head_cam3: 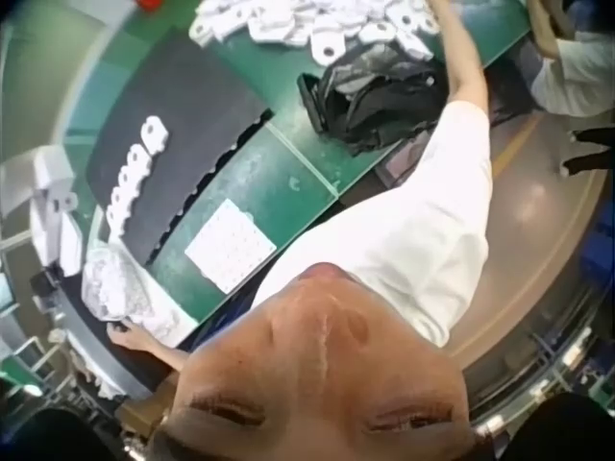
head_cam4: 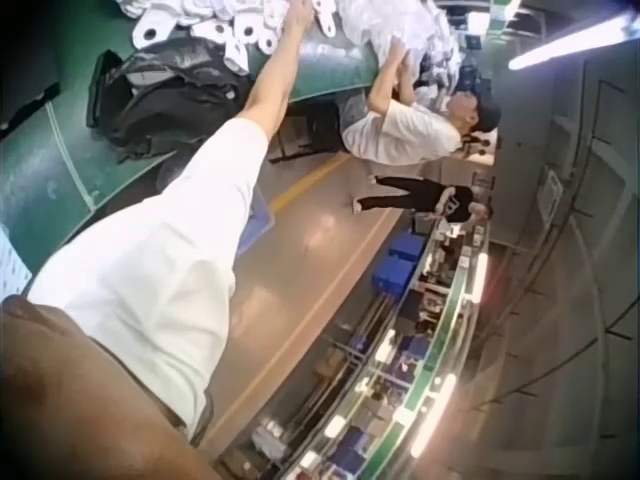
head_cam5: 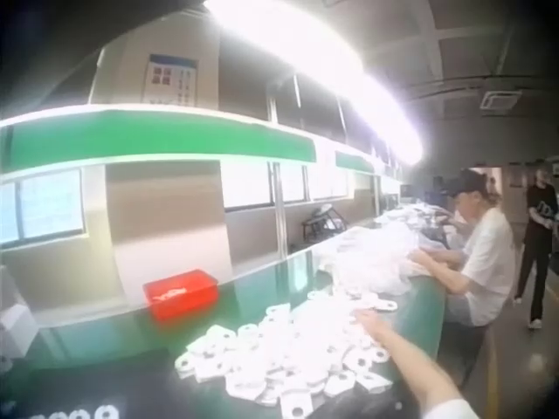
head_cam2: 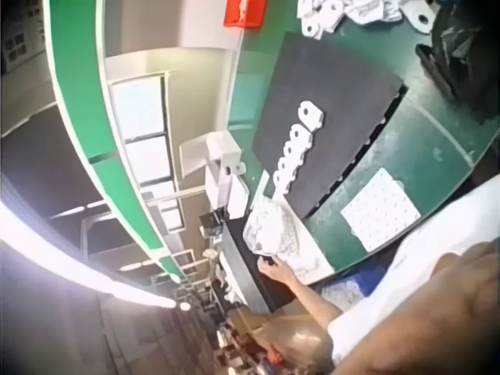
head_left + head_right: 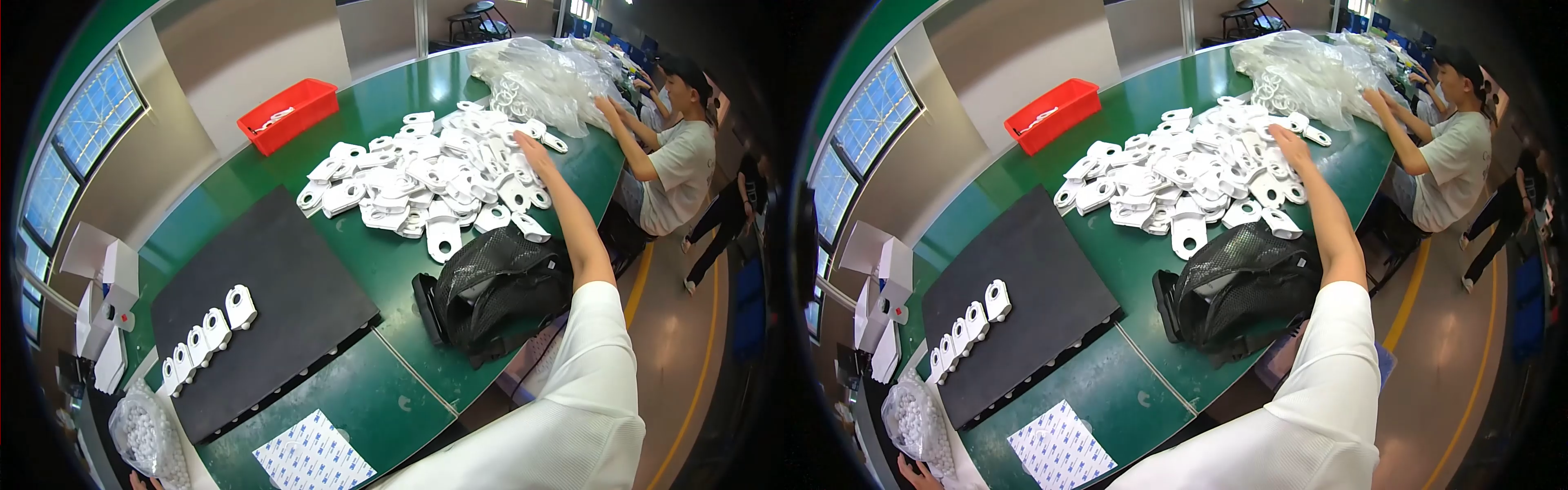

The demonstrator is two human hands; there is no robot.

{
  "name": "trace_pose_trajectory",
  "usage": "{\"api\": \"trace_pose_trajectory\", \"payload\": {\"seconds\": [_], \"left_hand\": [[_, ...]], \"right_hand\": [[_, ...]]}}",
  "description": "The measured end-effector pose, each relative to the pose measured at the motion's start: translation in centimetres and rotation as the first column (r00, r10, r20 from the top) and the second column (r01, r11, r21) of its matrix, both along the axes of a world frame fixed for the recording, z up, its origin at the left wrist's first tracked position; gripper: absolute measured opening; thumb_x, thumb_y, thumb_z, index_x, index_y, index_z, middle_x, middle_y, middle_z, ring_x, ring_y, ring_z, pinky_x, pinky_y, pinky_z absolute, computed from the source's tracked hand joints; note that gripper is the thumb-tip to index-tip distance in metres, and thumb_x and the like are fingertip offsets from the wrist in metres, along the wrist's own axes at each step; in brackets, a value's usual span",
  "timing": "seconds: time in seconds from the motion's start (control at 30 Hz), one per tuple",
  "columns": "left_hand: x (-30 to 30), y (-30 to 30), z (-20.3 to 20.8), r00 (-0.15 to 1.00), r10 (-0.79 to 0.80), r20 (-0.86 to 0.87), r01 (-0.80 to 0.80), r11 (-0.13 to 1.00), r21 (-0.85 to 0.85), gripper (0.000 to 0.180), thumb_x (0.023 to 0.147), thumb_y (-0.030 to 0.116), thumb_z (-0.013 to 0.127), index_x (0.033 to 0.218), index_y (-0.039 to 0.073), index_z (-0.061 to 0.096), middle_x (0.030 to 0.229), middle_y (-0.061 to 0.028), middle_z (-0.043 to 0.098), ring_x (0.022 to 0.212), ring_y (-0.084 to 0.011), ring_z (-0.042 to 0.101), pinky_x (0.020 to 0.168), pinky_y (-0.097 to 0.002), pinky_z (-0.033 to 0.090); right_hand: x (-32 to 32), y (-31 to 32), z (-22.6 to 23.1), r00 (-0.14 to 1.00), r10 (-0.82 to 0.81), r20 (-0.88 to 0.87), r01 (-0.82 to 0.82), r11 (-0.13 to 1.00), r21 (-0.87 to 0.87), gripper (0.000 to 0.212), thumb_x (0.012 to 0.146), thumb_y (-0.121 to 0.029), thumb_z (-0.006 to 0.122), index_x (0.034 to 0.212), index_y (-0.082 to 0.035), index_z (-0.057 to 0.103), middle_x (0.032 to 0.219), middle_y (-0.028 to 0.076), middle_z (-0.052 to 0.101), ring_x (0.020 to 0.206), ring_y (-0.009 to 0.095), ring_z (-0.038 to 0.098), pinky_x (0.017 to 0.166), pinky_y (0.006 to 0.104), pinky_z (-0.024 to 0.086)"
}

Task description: Assembling small white plastic components by inserting small white balls into the housings.

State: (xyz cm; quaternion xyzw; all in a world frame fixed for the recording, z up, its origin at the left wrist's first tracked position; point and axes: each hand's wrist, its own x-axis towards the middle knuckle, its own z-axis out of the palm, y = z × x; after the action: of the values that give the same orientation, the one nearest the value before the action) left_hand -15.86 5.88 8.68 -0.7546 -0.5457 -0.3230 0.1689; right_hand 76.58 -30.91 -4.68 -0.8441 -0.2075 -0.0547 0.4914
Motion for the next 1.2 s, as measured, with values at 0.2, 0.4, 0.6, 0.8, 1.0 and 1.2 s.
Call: {"api": "trace_pose_trajectory", "payload": {"seconds": [0.2, 0.4, 0.6, 0.8, 1.0, 1.2], "left_hand": [[0.6, 0.8, -0.1, 0.993, -0.027, -0.113, 0.029, 0.999, 0.019, 0.044, 0.085, 0.026, 0.057, 0.109, -0.01, 0.049, 0.107, -0.0257, 0.051, 0.1, -0.0387, 0.048, 0.087, -0.0398, 0.04], [-3.8, 5.9, -3.2, 0.981, -0.161, -0.112, 0.167, 0.985, 0.044, 0.039, 0.087, 0.013, 0.049, 0.124, 0.0, 0.042, 0.123, -0.0163, 0.046, 0.113, -0.0297, 0.044, 0.095, -0.0348, 0.034], [-3.1, 7.1, -3.1, 0.977, -0.151, -0.153, 0.151, 0.988, -0.015, 0.039, 0.087, 0.012, 0.049, 0.123, -0.001, 0.042, 0.123, -0.0163, 0.046, 0.116, -0.0306, 0.043, 0.099, -0.0349, 0.031], [-3.6, 5.9, -3.1, 0.981, -0.174, -0.084, 0.17, 0.984, -0.049, 0.038, 0.086, 0.011, 0.049, 0.123, -0.001, 0.042, 0.123, -0.0157, 0.046, 0.116, -0.0299, 0.042, 0.1, -0.0354, 0.03], [-3.0, 4.8, -3.0, 0.973, -0.225, -0.049, 0.223, 0.974, -0.043, 0.039, 0.085, 0.007, 0.05, 0.123, -0.001, 0.043, 0.124, -0.0163, 0.046, 0.117, -0.0301, 0.042, 0.1, -0.0354, 0.029], [-2.9, 3.2, -1.9, 0.966, -0.259, -0.018, 0.258, 0.966, -0.031, 0.04, 0.083, 0.004, 0.052, 0.121, -0.001, 0.045, 0.122, -0.0157, 0.048, 0.114, -0.0292, 0.044, 0.099, -0.0347, 0.031]], "right_hand": [[-5.4, 8.8, 2.5, 0.97, 0.183, -0.157, -0.166, 0.979, 0.117, 0.058, 0.082, -0.054, 0.049, 0.122, -0.011, 0.053, 0.125, 0.008, 0.052, 0.118, 0.021, 0.044, 0.098, 0.0292, 0.032], [-7.1, 13.0, 4.9, 0.916, 0.17, -0.364, -0.144, 0.985, 0.099, 0.074, 0.083, -0.058, 0.042, 0.134, -0.005, 0.034, 0.136, 0.015, 0.037, 0.122, 0.026, 0.038, 0.1, 0.0351, 0.029], [-11.2, 9.1, 12.0, 0.92, 0.374, 0.119, -0.168, 0.65, -0.741, 0.05, 0.077, -0.043, 0.058, 0.099, 0.001, 0.063, 0.102, 0.019, 0.061, 0.094, 0.028, 0.059, 0.083, 0.0383, 0.044], [-18.2, 2.0, 13.1, 0.952, -0.048, -0.304, -0.278, 0.287, -0.917, 0.06, 0.059, -0.057, 0.073, 0.071, 0.001, 0.061, 0.063, 0.012, 0.062, 0.049, 0.019, 0.06, 0.044, 0.0301, 0.047], [-20.7, -1.7, 12.5, 0.887, 0.005, -0.462, -0.386, 0.56, -0.733, 0.059, 0.06, -0.057, 0.072, 0.068, 0.0, 0.058, 0.06, 0.011, 0.056, 0.05, 0.014, 0.052, 0.038, 0.0272, 0.035], [-23.0, -1.2, 14.8, 0.953, 0.104, 0.285, 0.148, 0.661, -0.736, 0.072, 0.06, -0.04, 0.073, 0.111, 0.005, 0.05, 0.103, 0.023, 0.058, 0.094, 0.033, 0.058, 0.078, 0.0372, 0.045]]}}
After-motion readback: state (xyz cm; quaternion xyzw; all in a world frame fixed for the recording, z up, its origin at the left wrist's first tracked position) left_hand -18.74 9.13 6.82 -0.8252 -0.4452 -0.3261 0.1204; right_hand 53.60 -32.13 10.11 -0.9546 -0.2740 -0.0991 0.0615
